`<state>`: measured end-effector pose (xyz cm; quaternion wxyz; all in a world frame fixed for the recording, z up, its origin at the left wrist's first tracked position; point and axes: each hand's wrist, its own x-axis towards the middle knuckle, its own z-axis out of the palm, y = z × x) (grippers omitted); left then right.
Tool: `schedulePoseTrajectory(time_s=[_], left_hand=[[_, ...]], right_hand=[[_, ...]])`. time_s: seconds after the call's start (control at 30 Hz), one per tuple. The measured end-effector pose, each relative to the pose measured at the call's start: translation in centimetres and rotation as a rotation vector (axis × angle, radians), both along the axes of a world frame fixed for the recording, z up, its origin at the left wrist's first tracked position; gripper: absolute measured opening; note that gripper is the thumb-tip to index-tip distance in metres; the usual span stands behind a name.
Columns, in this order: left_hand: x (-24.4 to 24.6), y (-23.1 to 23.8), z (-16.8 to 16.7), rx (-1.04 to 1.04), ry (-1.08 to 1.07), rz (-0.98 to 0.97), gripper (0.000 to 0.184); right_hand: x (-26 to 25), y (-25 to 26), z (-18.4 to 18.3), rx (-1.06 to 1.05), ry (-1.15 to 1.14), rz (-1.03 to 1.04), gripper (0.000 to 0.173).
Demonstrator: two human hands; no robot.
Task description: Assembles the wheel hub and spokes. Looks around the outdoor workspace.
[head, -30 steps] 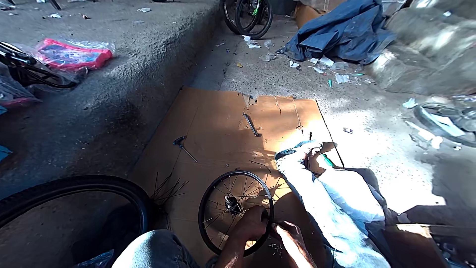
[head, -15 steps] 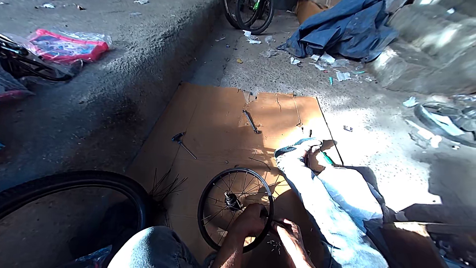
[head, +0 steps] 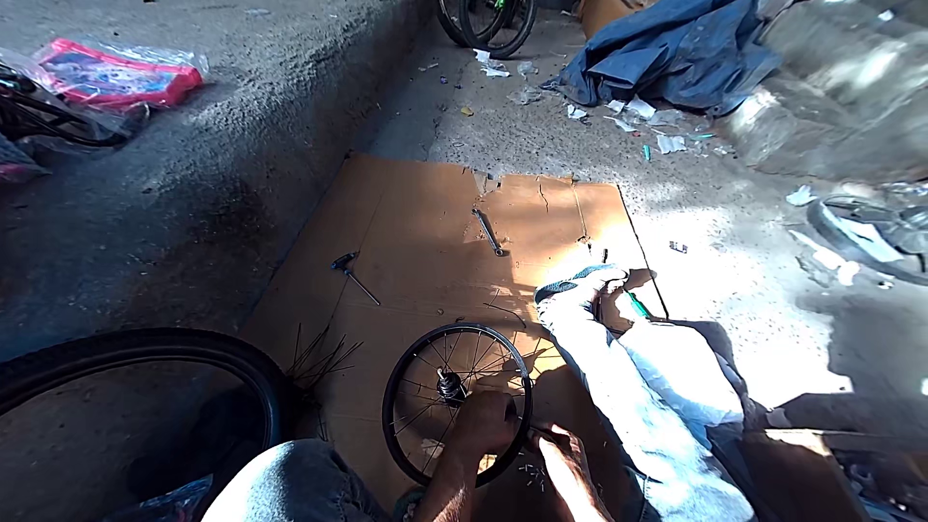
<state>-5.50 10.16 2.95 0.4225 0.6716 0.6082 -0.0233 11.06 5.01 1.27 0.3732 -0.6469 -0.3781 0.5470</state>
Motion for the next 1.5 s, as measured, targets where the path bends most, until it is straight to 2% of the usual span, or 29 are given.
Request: schedulePoseTrajectory(time_s=[0.07, 0.2, 0.53, 0.7, 0.87, 1.2, 1.37, 1.5], left_hand=[[-0.3, 0.1, 0.2, -0.021, 0.074, 0.014, 0.04], [-1.1, 0.0, -1.5, -0.01, -0.127, 0.074, 0.036], [-0.2, -0.5, -1.8, 0.028, -0.187, 0.117, 0.031], [0.1, -0.8, -2.5, 0.051, -0.257, 0.174, 0.03], [0.4, -0.6, -2.4, 0.022, -0.234, 0.173, 0.029], [1.7, -0.7, -1.3, -0.022, -0.028, 0.063, 0.042], [1.1, -0.5, -1.4, -0.041, -0.138, 0.109, 0.038], [0.7, -0.7, -1.7, -0.028, -0.182, 0.101, 0.032]], right_hand=[[0.1, 0.0, 0.0, 0.021, 0.034, 0.006, 0.016], [0.4, 0.1, -0.7, 0.112, 0.082, 0.026, 0.019], [0.4, 0.2, -1.4, 0.024, 0.252, -0.058, 0.021], [0.3, 0.3, -0.6, 0.104, 0.138, -0.02, 0.019], [0.4, 0.4, -0.5, 0.067, 0.145, -0.043, 0.015], [1.3, 1.4, -1.6, 0.084, -0.196, 0.124, 0.014], [2.1, 1.9, -2.7, 0.209, -0.39, 0.285, 0.016], [2.2, 2.0, -2.7, 0.222, -0.439, 0.314, 0.017]])
